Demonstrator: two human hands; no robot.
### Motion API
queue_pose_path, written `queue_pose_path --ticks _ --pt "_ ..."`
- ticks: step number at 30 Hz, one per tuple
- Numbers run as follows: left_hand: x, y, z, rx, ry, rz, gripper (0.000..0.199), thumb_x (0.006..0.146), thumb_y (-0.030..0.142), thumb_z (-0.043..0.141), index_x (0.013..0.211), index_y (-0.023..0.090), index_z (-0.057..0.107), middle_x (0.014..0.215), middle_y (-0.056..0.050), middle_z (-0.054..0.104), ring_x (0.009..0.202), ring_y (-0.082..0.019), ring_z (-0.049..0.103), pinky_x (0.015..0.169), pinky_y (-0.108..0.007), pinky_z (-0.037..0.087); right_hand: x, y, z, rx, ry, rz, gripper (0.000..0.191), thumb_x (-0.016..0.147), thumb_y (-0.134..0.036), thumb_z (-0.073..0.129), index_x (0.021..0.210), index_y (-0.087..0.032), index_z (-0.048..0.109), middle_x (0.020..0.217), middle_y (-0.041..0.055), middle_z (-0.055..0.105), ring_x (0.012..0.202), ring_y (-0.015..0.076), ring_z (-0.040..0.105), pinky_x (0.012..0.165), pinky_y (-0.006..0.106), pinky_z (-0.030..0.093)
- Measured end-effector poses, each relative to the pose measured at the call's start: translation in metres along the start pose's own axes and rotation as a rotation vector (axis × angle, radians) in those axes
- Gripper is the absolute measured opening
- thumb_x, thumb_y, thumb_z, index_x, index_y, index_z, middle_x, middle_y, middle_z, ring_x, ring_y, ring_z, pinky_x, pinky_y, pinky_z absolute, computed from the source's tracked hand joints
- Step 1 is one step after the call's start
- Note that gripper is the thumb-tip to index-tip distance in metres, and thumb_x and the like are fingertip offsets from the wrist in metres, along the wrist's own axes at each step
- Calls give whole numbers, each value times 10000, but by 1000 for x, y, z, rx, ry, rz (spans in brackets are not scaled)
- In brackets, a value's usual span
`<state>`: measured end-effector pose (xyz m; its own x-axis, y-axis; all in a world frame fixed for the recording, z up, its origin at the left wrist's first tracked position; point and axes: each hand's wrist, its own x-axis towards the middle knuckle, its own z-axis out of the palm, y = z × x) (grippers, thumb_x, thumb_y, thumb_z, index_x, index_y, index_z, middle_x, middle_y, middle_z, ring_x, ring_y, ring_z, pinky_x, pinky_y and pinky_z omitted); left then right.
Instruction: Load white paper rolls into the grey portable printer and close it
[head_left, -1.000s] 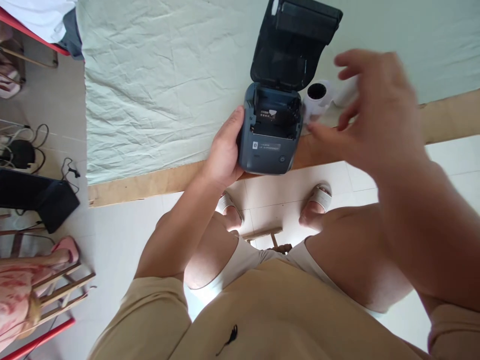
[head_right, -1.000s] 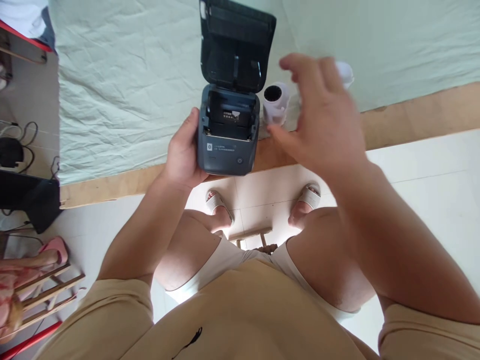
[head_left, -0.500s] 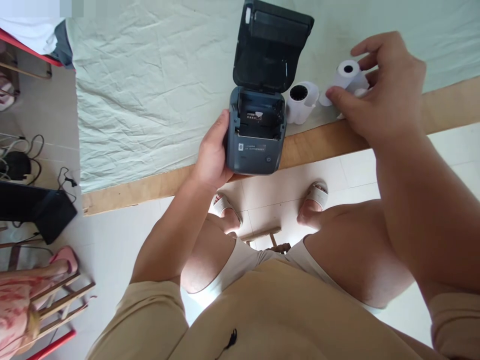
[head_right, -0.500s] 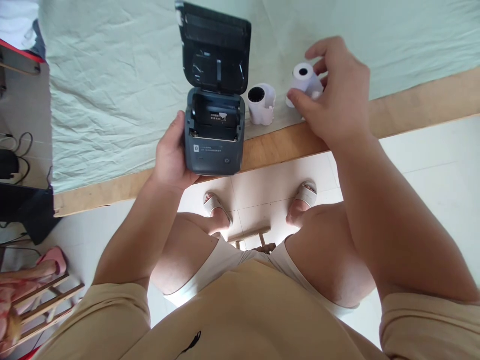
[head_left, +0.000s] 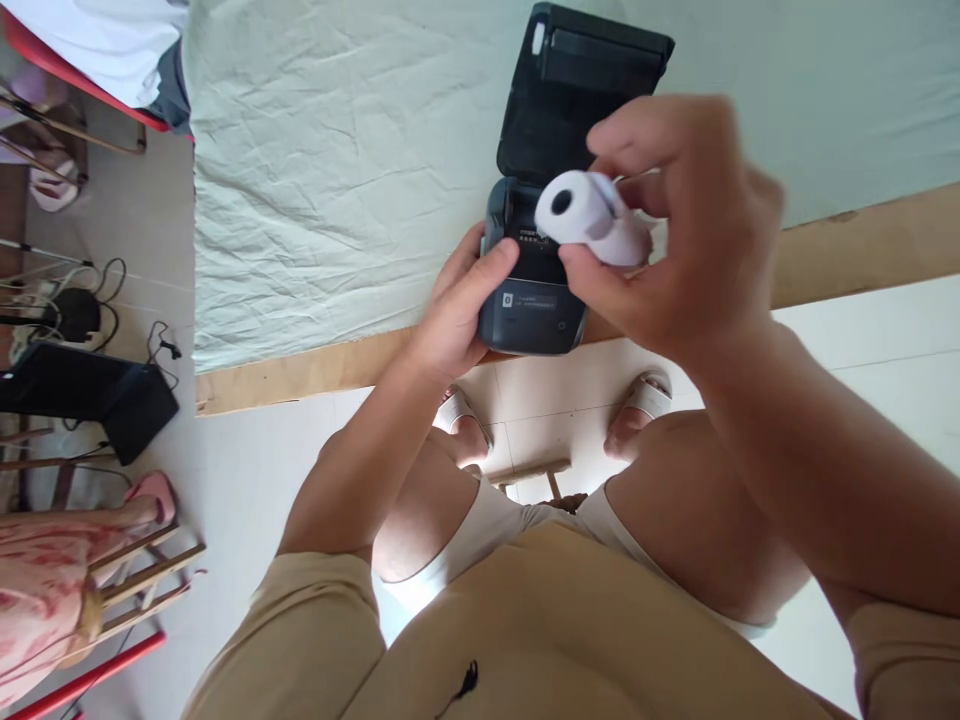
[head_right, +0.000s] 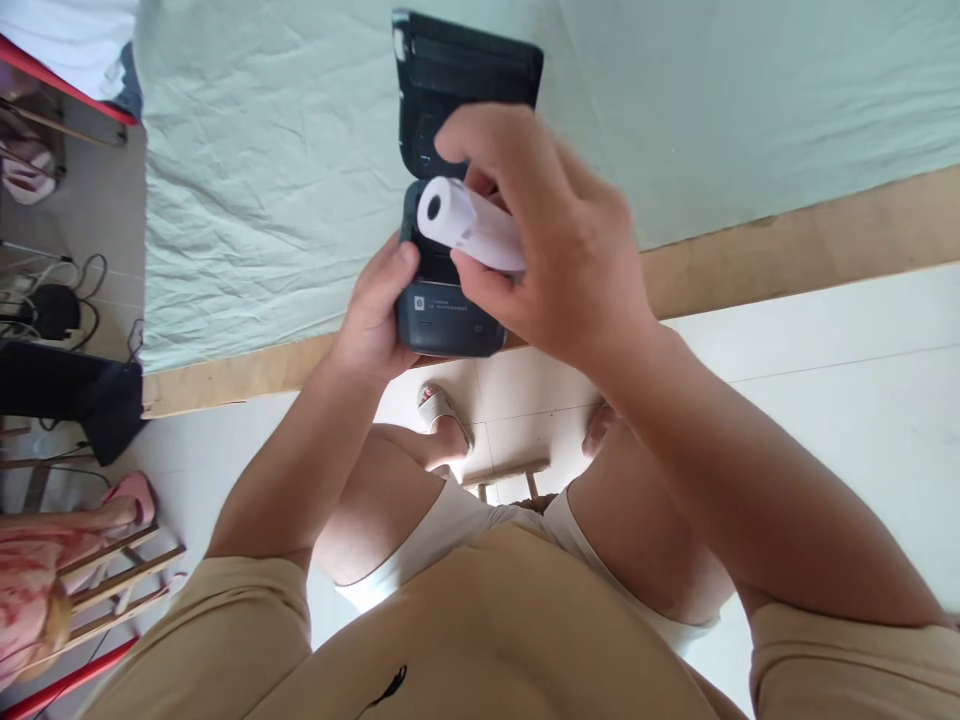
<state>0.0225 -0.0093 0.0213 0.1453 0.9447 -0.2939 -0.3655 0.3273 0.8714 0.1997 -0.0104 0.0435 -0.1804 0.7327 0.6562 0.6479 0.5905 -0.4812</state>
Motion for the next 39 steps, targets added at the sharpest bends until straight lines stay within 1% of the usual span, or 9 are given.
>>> queue_pose_path --ticks 6,9,14,18,23,27,31,36,39 --pt "-3 5 -3 25 -29 -27 218 949 423 736 1103 275 695 949 -7 781 1233 -293 804 1010 -397 680 4 14 21 -232 -80 81 96 885 -222 638 906 -295 580 919 -15 782 779 240 737 672 425 549" --pt "-1 4 -8 30 -91 -65 213 972 433 711 1123 285 681 933 -3 754 1180 -311 820 954 -431 689 4 19 19 -207 -121 39 102 890 -206 629 848 -288 585 940 -2 800 917 279 772 793 476 582" --pt "0 -2 -6 -50 -87 24 291 1019 533 606 1031 254 686 888 -13 695 959 -250 818 678 -305 635 -11 8 19 -152 -17 -116 153 957 -213 647 838 -292 592 967 -15 814 1049 286 789 847 491 569" --pt "-2 3 -5 3 -80 2 238 920 486 766 1004 276 692 879 -14 713 1096 -296 809 857 -348 667 -24 6 21 -10 19 -293 121 949 -347 712 908 -300 608 949 -39 809 1005 266 805 823 478 556" --pt "5 6 -12 56 -11 -82 331 791 267 861 1068 263 680 975 -18 749 1358 -357 742 1098 -462 641 -15 22 6 56 188 -197 94 997 -404 616 1042 -326 644 932 19 741 989 277 756 898 505 581" --pt "20 -7 -26 146 -167 42 610 658 389 949 1181 265 660 1028 -27 758 1308 -384 753 1011 -460 673 -2 40 -1 -26 126 -119 434 1041 -554 544 1439 -383 525 1411 44 634 1352 323 655 1039 517 566" --pt "26 -16 -37 169 -250 167 902 599 513 967 1378 288 572 1153 -49 744 1251 -383 760 954 -462 668 -4 51 7 1 26 -141 622 1024 -627 490 1589 -450 299 1573 8 486 1478 332 571 1132 545 520" --pt "17 -13 -33 193 -237 177 835 686 602 922 1394 315 584 1252 -48 730 1304 -361 740 1026 -455 641 -16 49 7 -60 -185 -64 1058 848 -683 759 1663 -328 185 1791 178 232 1723 477 162 1177 678 476" --pt "12 -9 -28 164 -192 163 735 738 583 901 1348 302 603 1286 -50 726 1362 -358 711 1066 -451 625 -19 48 3 -72 -231 -41 1107 818 -712 792 1666 -336 188 1803 183 217 1725 489 138 1149 681 490"
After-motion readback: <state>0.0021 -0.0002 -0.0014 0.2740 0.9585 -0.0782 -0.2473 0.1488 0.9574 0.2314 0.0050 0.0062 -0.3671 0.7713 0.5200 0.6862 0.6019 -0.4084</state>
